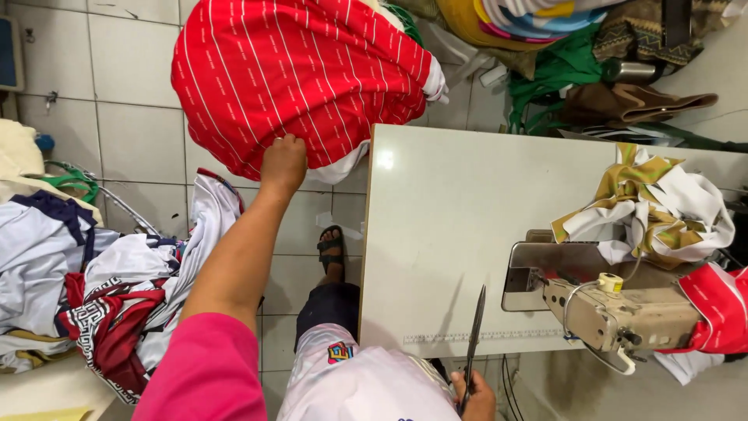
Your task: Cutting red and white striped fabric into strips using scissors on a work table in a sewing factory.
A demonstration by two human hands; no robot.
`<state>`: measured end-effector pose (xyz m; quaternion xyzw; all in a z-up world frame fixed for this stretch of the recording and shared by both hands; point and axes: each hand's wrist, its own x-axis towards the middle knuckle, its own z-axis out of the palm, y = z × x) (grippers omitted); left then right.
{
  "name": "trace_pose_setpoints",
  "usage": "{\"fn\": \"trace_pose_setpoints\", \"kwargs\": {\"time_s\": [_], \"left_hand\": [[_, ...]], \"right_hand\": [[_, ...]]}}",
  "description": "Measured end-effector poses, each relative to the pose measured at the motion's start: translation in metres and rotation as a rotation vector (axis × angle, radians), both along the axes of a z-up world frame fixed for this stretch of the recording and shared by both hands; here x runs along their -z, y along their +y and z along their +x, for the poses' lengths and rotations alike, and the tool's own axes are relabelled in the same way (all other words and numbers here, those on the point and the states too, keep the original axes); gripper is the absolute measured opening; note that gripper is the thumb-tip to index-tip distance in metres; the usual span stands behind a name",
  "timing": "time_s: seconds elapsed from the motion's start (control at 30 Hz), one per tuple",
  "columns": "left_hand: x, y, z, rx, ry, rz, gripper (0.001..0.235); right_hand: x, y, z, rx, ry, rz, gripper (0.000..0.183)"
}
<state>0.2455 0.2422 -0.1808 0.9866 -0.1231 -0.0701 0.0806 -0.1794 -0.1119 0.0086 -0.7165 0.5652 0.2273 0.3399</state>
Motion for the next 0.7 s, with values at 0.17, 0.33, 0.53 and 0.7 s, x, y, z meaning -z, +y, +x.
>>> {"fn": "trace_pose_setpoints", "kwargs": {"time_s": [0.17,0.33,0.53,0.7], "left_hand": [[-0.014,0.004,0.007,0.037,0.128,0.068,0.012],[-0.045,0.016,0.019,0.01,-0.02,0.028,0.008],[-0.165,0.011,0.044,-0.213,0.199,-0.51,0.012],[-0.239,0.008,0.062,-0.128,0.091,-0.578,0.017]], "right_hand": [[0.014,-0.005,0.014,-0.034,-0.04,0.038,0.022],[0.024,-0.005,0.035,-0.061,-0.262,0.196,0.027],[0.004,0.026,0.101,-0.373,-0.339,0.151,0.028],[0.004,0.056,0.169,-0.485,-0.67,0.285,0.012]]}}
